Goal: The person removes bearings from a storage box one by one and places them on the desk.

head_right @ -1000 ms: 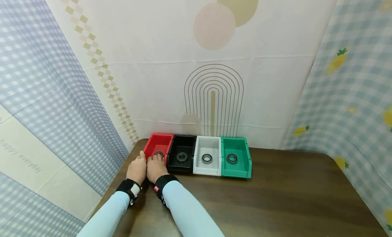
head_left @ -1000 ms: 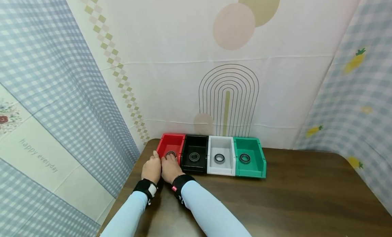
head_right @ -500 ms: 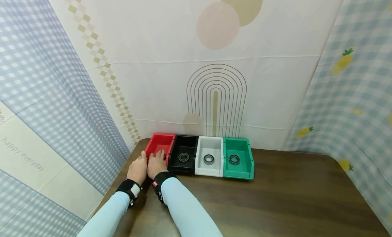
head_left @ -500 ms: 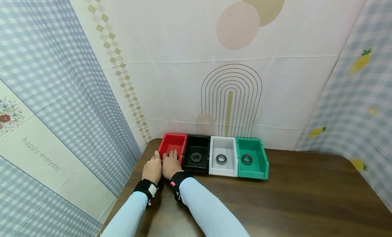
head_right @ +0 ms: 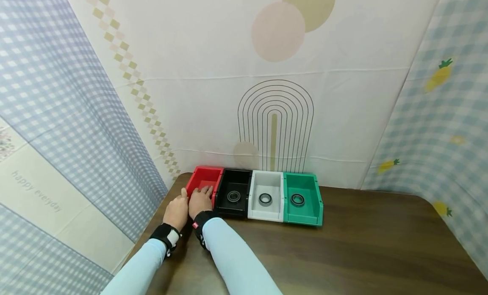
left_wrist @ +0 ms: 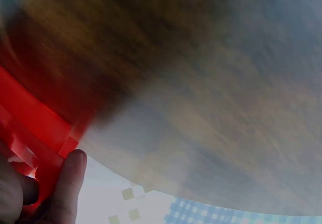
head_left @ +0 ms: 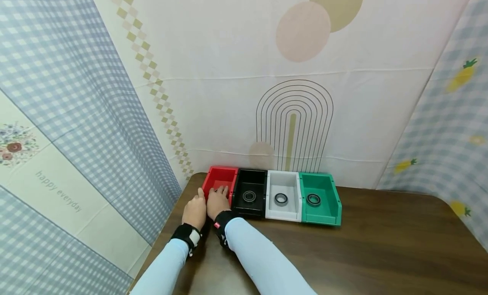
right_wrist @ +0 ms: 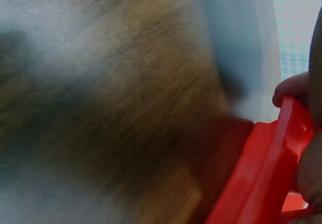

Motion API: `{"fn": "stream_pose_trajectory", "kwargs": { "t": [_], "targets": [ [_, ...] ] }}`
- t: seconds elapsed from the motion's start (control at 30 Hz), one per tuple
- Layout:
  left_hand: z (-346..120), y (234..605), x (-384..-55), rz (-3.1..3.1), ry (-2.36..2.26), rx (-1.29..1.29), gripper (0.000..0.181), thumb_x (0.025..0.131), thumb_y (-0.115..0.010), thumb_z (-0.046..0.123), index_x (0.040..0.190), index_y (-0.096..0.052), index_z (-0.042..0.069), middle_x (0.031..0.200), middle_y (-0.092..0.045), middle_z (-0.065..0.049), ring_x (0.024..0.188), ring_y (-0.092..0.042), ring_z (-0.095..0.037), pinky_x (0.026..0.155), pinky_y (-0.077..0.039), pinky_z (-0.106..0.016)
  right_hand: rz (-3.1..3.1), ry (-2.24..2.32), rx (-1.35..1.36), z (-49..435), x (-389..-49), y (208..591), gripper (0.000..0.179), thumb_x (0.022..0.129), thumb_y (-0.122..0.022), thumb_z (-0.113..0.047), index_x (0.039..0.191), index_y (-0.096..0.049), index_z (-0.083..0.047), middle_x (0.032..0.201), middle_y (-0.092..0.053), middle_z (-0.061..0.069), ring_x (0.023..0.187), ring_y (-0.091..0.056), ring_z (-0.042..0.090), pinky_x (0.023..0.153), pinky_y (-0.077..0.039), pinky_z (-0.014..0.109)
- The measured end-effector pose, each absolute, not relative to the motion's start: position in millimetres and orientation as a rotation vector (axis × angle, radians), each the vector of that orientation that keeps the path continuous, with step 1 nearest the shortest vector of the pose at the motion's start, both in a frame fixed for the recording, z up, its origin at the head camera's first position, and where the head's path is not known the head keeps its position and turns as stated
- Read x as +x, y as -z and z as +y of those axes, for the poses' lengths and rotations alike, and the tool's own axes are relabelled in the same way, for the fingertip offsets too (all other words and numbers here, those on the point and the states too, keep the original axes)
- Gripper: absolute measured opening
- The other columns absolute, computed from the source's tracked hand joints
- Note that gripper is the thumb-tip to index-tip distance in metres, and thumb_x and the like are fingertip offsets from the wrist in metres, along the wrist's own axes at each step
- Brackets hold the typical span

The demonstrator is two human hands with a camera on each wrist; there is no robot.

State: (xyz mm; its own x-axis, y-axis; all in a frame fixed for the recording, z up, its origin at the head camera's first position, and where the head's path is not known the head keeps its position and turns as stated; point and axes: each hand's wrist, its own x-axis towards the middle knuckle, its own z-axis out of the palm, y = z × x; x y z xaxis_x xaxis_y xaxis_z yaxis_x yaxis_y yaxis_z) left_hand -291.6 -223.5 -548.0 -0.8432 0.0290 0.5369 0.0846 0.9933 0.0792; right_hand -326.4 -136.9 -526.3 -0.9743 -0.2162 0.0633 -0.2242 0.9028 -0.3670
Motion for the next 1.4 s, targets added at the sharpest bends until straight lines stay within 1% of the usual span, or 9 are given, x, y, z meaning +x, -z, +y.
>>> {"fn": "stream_pose_trajectory", "kwargs": {
  "t": [0.2,0.37,0.47,0.53,0.6,0.67,0.77,1.03,1.4],
  "targets": [
    [-220.9,546.5,-289.3,-2.587,0.161,-0.069,0.031,0.102,-0.06,-0.002,0.13,-0.058,-0.014,0.08,-0.072,-0.023,0.061,-0.074,-0.034,0.056,-0.063,-0.046,-3.015,-0.532,0.36,-136.1,-335.0,529.8,0.04,0.106,-0.06,-0.019,0.143,-0.066,-0.007,0.146,-0.066,0.022,0.147,-0.053,0.043,0.131,-0.033,0.056],
    [-217.7,547.9,-289.0,-2.593,0.162,-0.087,0.033,0.102,-0.058,-0.001,0.133,-0.058,-0.015,0.081,-0.072,-0.023,0.061,-0.073,-0.034,0.056,-0.063,-0.046,-3.004,-0.531,0.322,-133.3,-338.5,531.2,0.035,0.102,-0.065,-0.017,0.135,-0.072,-0.006,0.132,-0.075,0.014,0.141,-0.056,0.038,0.129,-0.035,0.056],
    [-217.0,549.3,-288.1,-2.589,0.161,-0.09,0.033,0.103,-0.056,-0.002,0.133,-0.058,-0.015,0.08,-0.072,-0.023,0.061,-0.073,-0.035,0.056,-0.063,-0.047,-2.993,-0.541,0.293,-133.0,-338.9,532.1,0.026,0.101,-0.065,-0.016,0.121,-0.077,-0.004,0.12,-0.079,0.013,0.136,-0.058,0.037,0.126,-0.038,0.055],
    [-217.2,550.4,-287.5,-2.584,0.153,-0.089,0.033,0.102,-0.056,-0.002,0.132,-0.058,-0.015,0.079,-0.071,-0.023,0.061,-0.073,-0.035,0.057,-0.063,-0.047,-2.988,-0.541,0.279,-133.6,-338.7,532.7,0.022,0.101,-0.066,-0.017,0.11,-0.08,-0.003,0.112,-0.079,0.013,0.129,-0.061,0.035,0.122,-0.042,0.053],
    [-217.8,551.1,-287.0,-2.581,0.149,-0.087,0.033,0.102,-0.057,-0.002,0.132,-0.058,-0.015,0.078,-0.071,-0.023,0.061,-0.073,-0.035,0.057,-0.063,-0.047,-2.981,-0.531,0.266,-134.9,-338.5,532.9,0.021,0.101,-0.066,-0.018,0.1,-0.082,-0.004,0.105,-0.079,0.013,0.12,-0.063,0.032,0.115,-0.046,0.05],
    [-218.4,551.8,-286.8,-2.587,0.141,-0.083,0.033,0.102,-0.058,-0.002,0.132,-0.057,-0.015,0.077,-0.071,-0.023,0.06,-0.073,-0.035,0.056,-0.063,-0.047,-2.972,-0.516,0.255,-136.3,-338.5,533.3,0.022,0.101,-0.066,-0.019,0.094,-0.082,-0.004,0.1,-0.079,0.012,0.112,-0.064,0.029,0.108,-0.047,0.048],
    [-218.2,551.0,-286.0,-2.611,0.142,-0.079,0.034,0.103,-0.058,-0.001,0.134,-0.057,-0.015,0.077,-0.071,-0.023,0.06,-0.073,-0.035,0.057,-0.063,-0.046,-2.956,-0.489,0.224,-138.8,-339.2,534.8,0.024,0.103,-0.064,-0.019,0.094,-0.081,-0.005,0.097,-0.078,0.011,0.107,-0.066,0.027,0.103,-0.049,0.046],
    [-215.0,543.0,-285.0,-2.643,0.156,-0.079,0.035,0.104,-0.057,-0.001,0.136,-0.056,-0.016,0.081,-0.073,-0.023,0.064,-0.075,-0.035,0.06,-0.065,-0.046,-2.924,-0.387,0.142,-141.7,-344.3,537.7,0.023,0.104,-0.065,-0.02,0.096,-0.081,-0.007,0.094,-0.078,0.009,0.101,-0.069,0.025,0.103,-0.051,0.044],
    [-221.2,546.4,-287.3,-2.605,0.143,-0.085,0.036,0.103,-0.058,-0.002,0.135,-0.057,-0.016,0.076,-0.07,-0.023,0.061,-0.074,-0.035,0.056,-0.063,-0.046,-2.959,-0.317,0.191,-146.8,-346.6,536.4,0.023,0.104,-0.064,-0.021,0.101,-0.083,-0.008,0.097,-0.081,0.008,0.104,-0.068,0.026,0.105,-0.051,0.046]
  ]
}}
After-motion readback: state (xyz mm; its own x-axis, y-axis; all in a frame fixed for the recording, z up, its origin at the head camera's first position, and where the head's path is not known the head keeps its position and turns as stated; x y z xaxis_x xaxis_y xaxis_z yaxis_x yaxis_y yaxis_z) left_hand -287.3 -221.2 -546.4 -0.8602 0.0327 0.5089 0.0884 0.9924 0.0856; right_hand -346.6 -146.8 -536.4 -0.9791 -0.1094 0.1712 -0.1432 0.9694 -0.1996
